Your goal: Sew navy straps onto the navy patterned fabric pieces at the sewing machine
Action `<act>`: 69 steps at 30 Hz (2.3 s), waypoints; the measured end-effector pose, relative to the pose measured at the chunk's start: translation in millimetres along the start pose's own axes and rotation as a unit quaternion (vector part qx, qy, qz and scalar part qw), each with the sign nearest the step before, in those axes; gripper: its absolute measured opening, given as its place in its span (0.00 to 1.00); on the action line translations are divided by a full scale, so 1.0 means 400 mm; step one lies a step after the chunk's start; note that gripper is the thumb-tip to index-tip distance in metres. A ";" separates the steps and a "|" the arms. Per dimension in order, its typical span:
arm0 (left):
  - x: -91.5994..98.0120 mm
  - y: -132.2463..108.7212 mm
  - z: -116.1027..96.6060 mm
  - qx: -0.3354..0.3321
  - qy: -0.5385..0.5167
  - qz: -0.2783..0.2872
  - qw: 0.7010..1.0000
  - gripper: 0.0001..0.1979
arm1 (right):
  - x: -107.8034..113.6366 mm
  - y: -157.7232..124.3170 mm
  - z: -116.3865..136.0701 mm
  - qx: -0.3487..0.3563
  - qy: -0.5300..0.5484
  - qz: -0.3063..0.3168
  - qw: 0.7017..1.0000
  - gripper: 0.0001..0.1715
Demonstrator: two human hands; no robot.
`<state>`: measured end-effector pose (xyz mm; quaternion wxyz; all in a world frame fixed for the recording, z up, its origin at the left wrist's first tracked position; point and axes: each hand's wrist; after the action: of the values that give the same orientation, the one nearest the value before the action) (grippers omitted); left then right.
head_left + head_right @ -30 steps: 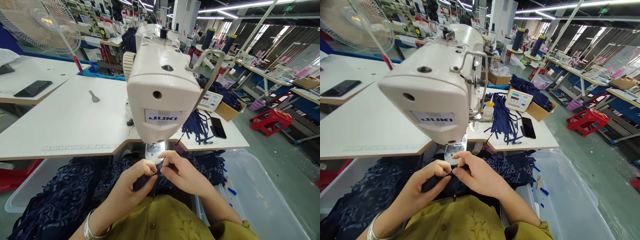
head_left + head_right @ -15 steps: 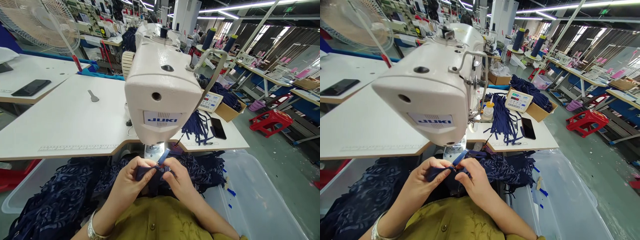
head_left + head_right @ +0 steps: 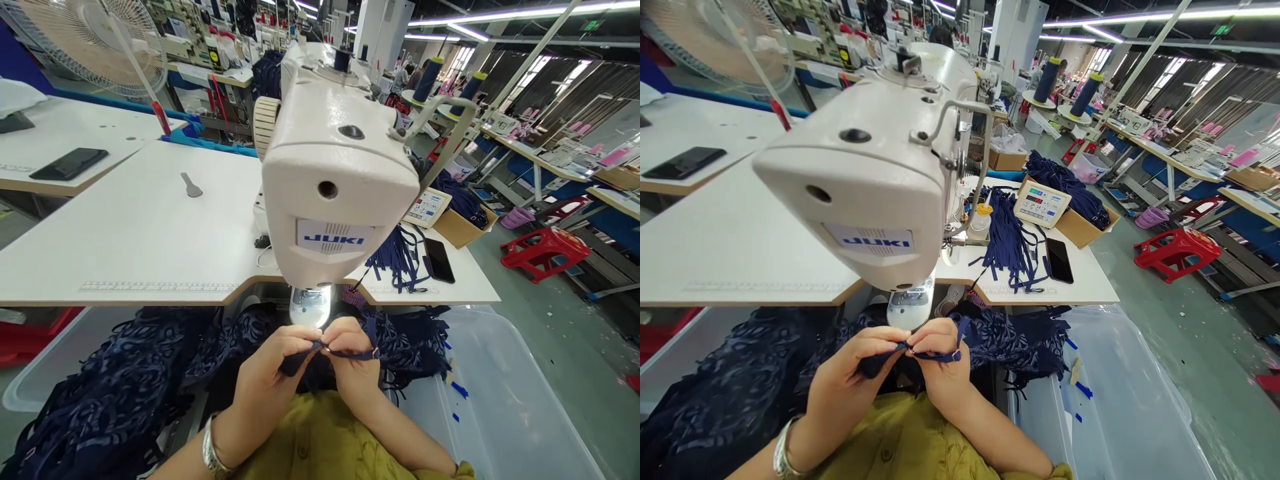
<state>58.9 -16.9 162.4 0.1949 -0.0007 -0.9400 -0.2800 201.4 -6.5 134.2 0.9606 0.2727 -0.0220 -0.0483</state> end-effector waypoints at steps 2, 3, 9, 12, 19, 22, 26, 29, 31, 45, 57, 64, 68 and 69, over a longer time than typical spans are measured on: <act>0.000 -0.003 0.004 -0.024 0.005 -0.007 1.000 0.10 | 0.007 0.000 0.001 0.017 -0.015 0.012 1.000 0.08; 0.000 -0.004 0.005 -0.031 0.007 -0.008 0.999 0.11 | 0.009 0.000 0.002 0.026 -0.023 0.017 0.999 0.07; 0.005 0.002 0.001 -0.032 -0.009 0.007 0.999 0.11 | 0.028 0.017 0.025 0.027 -0.030 0.055 0.998 0.07; 0.012 0.004 -0.004 0.082 -0.034 0.053 0.995 0.03 | 0.043 0.038 0.043 -0.066 -0.019 0.123 0.990 0.04; -0.001 -0.009 0.018 0.335 -0.030 0.079 0.938 0.16 | 0.041 0.079 0.054 -0.130 -0.194 0.215 0.948 0.03; -0.008 -0.009 0.037 0.326 -0.019 0.064 0.943 0.18 | 0.032 0.089 0.045 -0.098 -0.235 0.221 0.941 0.05; 0.008 -0.012 0.053 0.135 0.147 -0.045 0.979 0.21 | 0.028 0.110 0.035 -0.123 -0.228 0.201 0.945 0.07; 0.031 -0.004 0.056 -0.122 0.312 -0.094 0.937 0.23 | 0.028 0.128 0.029 -0.159 -0.208 0.187 0.947 0.10; 0.042 0.008 0.060 -0.249 0.355 -0.005 0.901 0.20 | 0.028 0.138 0.025 -0.192 -0.183 0.182 0.947 0.12; 0.022 0.004 0.105 -0.213 0.351 0.130 0.903 0.23 | 0.048 0.187 -0.044 -0.302 -0.006 0.143 0.943 0.09; 0.018 0.012 0.097 -0.225 0.379 0.129 0.888 0.23 | 0.055 0.179 -0.042 -0.260 -0.064 0.164 0.949 0.11; 0.007 0.001 0.117 -0.207 0.375 0.141 0.892 0.27 | 0.058 0.173 -0.044 -0.271 -0.052 0.161 0.948 0.13; 0.002 -0.001 0.127 -0.210 0.361 0.138 0.898 0.25 | 0.038 0.177 -0.060 -0.244 -0.030 0.134 0.960 0.12; 0.002 0.001 0.125 -0.207 0.357 0.133 0.901 0.24 | 0.035 0.179 -0.062 -0.237 -0.035 0.134 0.962 0.12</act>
<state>40.0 9.7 124.4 0.5482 -0.0663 -0.7194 -0.4213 222.9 65.5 151.0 0.9941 0.0299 -0.0797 0.0675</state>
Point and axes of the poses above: each hand's wrist, its own y-axis towards the middle knuckle, its own x-axis out of the back of the hand, z = x × y, and after that the axes turned 1 degree about z, right-handed
